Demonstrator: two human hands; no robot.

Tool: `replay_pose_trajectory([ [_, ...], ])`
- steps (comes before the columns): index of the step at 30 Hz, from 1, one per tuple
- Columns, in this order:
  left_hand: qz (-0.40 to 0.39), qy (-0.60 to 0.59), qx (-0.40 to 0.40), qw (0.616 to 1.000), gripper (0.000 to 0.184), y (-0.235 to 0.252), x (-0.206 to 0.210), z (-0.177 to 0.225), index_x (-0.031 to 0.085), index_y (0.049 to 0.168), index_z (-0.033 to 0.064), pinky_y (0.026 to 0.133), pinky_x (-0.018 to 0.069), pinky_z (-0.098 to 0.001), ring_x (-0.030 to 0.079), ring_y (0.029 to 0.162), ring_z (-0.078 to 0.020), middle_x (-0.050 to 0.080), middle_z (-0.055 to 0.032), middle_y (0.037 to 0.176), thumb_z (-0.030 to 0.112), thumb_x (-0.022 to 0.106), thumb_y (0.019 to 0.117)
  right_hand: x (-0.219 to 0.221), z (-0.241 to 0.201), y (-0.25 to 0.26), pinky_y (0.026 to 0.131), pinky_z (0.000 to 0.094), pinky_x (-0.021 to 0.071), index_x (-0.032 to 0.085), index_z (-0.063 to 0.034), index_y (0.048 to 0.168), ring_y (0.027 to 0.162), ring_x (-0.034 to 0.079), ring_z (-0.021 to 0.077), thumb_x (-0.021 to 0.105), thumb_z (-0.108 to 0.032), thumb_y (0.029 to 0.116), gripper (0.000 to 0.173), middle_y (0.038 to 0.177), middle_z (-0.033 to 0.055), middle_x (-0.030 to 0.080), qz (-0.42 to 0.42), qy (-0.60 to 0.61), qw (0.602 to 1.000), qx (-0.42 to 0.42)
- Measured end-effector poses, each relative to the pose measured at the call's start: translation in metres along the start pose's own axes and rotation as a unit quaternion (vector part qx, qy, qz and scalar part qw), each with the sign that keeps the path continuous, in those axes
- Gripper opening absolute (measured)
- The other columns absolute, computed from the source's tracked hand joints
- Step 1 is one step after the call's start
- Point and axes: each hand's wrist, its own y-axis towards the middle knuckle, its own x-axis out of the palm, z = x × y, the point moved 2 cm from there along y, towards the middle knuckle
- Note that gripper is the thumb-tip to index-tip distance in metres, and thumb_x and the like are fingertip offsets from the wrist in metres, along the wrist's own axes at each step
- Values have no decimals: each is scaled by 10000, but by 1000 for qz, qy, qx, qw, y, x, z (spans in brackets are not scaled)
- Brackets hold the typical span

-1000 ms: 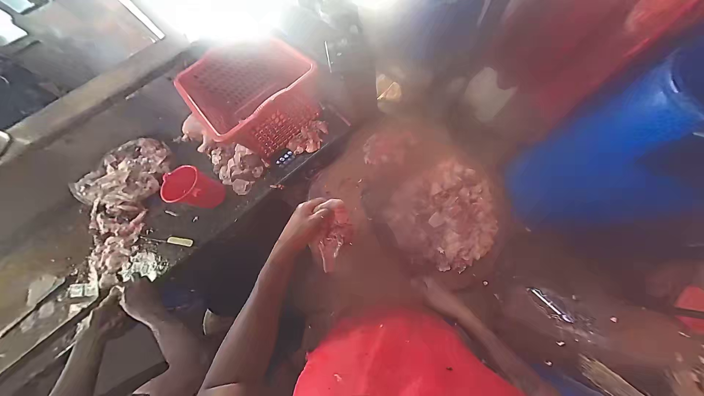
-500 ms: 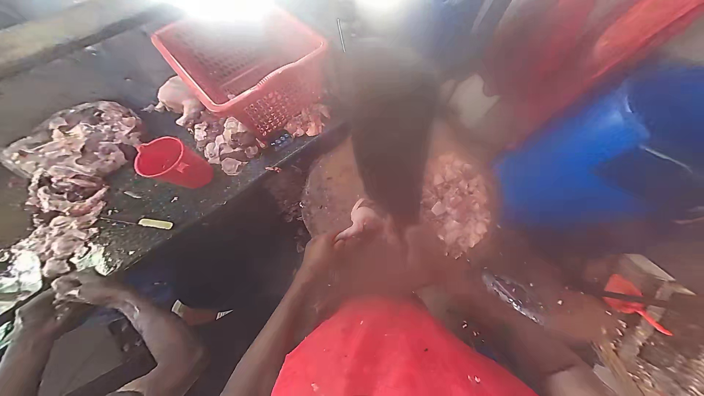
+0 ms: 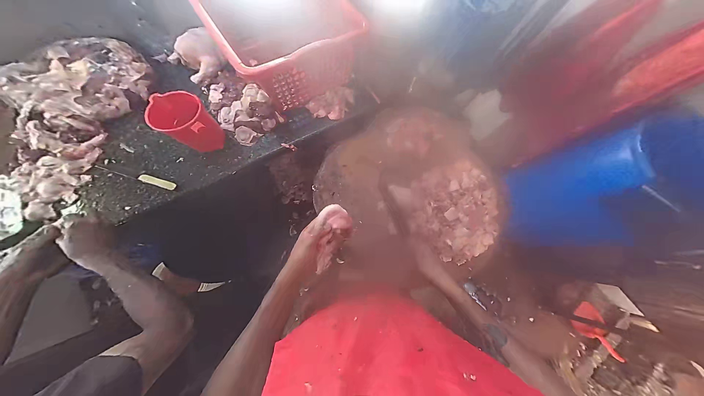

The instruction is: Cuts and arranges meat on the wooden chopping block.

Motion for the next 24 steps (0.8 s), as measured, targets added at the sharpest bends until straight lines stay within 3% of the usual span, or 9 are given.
replay_pose_trajectory([
  [3, 37, 216, -103, 970, 385, 23, -14, -49, 555, 1314, 40, 595, 534, -322, 580, 627, -137, 621, -66, 832, 330, 547, 1062, -27, -49, -19, 640, 392, 517, 612, -40, 1152, 649, 555, 167, 324, -471, 1100, 521, 775, 48, 552, 77, 69, 990, -95],
  [6, -5, 377, -205, 903, 474, 21, -19, -86, 573, 1294, 13, 775, 571, -431, 664, 818, -218, 676, -138, 994, 392, 622, 1012, -46, -100, -51, 621, 334, 524, 591, -44, 1218, 644, 548, 99, 407, -542, 1056, 555, 778, 2, 562, 89, 127, 962, -223],
  [8, -40, 397, -222, 890, 438, 13, -15, -94, 616, 1250, 5, 842, 584, -438, 703, 880, -217, 709, -137, 1014, 390, 557, 1051, -38, -115, -62, 683, 356, 557, 611, -25, 1216, 706, 609, 119, 439, -446, 1066, 480, 821, 39, 625, 100, 105, 952, -270],
  [11, -77, 394, -226, 888, 405, 7, -9, -97, 648, 1188, 10, 826, 580, -414, 695, 843, -181, 714, -103, 962, 370, 495, 1081, 7, -90, -39, 834, 470, 573, 660, -57, 1235, 866, 692, 233, 459, -419, 1066, 448, 947, 116, 711, 75, -28, 977, -198],
  [13, -81, 392, -239, 884, 420, 6, -6, -100, 642, 1198, 13, 830, 579, -416, 697, 849, -181, 717, -102, 975, 382, 475, 1090, 33, -65, -11, 899, 541, 538, 642, -34, 1246, 983, 690, 311, 409, -487, 1082, 535, 1043, 173, 700, -27, -113, 991, -66],
  [15, -74, 388, -245, 885, 435, 5, -7, -101, 639, 1213, 25, 821, 581, -416, 699, 840, -179, 720, -93, 980, 399, 454, 1090, 41, -58, 2, 998, 550, 503, 578, 3, 1355, 1125, 661, 344, 405, -469, 1092, 568, 1194, 216, 673, -65, -123, 990, -15],
  [19, -63, 367, -247, 895, 437, -1, -14, -112, 646, 1192, 24, 793, 586, -409, 686, 798, -172, 707, -85, 932, 399, 445, 1093, 20, -87, -24, 840, 479, 560, 618, -54, 1279, 876, 680, 253, 461, -488, 1063, 509, 964, 127, 691, 21, -51, 988, -143],
  [21, -64, 364, -250, 895, 446, -1, -13, -116, 645, 1191, 20, 786, 585, -404, 683, 786, -167, 705, -78, 918, 400, 431, 1096, 10, -109, -44, 835, 425, 576, 629, -64, 1286, 885, 692, 185, 466, -435, 1064, 462, 976, 98, 712, 45, 15, 973, -225],
  [24, -60, 363, -260, 893, 456, 0, -12, -115, 646, 1169, 23, 762, 580, -398, 678, 762, -164, 701, -73, 901, 415, 424, 1096, 26, -106, -48, 677, 401, 557, 696, -49, 1140, 717, 663, 184, 500, -394, 1044, 408, 801, 87, 685, 67, -17, 973, -222],
])
